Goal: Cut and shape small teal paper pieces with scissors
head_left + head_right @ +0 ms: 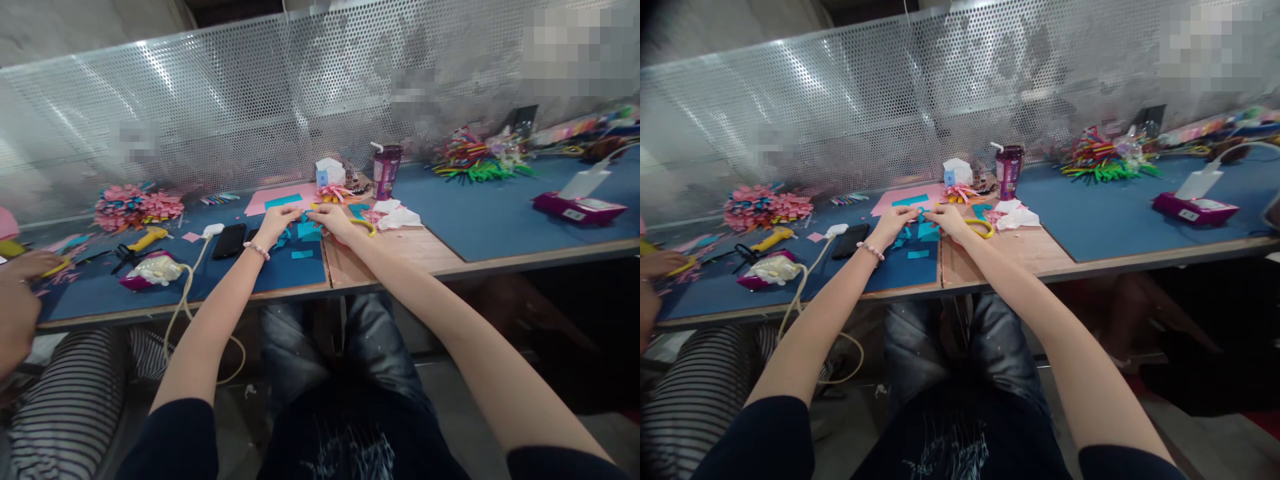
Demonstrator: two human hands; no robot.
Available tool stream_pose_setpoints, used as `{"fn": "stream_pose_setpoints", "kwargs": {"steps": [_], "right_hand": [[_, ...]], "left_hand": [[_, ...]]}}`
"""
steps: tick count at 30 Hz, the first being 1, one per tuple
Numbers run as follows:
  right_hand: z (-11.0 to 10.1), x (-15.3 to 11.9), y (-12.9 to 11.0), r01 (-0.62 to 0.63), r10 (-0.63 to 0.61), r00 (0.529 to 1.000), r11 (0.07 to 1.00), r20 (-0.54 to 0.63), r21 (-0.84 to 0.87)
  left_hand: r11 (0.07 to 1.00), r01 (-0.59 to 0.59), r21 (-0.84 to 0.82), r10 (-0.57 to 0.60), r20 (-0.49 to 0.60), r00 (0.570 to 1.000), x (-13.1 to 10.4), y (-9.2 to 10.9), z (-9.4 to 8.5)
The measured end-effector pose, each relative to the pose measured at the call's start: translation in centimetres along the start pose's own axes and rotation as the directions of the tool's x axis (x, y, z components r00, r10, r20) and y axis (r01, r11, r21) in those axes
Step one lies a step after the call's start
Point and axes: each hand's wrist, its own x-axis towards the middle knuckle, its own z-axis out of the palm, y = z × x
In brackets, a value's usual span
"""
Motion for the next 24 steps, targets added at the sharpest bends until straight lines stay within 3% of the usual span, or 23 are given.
{"fn": "stream_pose_setpoints", "kwargs": {"steps": [5, 16, 24], "right_hand": [[0.3, 0.0, -0.4, 0.029, -0.030, 0.999, 0.999, -0.020, -0.041], [0.6, 0.8, 0.3, 0.213, -0.223, 0.975, 0.948, -0.019, -0.235], [0.1, 1.2, 0.8, 0.233, -0.264, 0.964, 0.910, -0.044, -0.343]], "left_hand": [[1.000, 0.021, -0.011, -0.021, 0.023, 1.000, -0.1, 0.2, 0.1], [0.999, 0.040, 0.015, -0.042, 0.098, 0.994, -0.6, 0.8, 0.2], [0.998, 0.043, 0.039, -0.047, 0.137, 0.989, -0.9, 1.5, 0.4]]}}
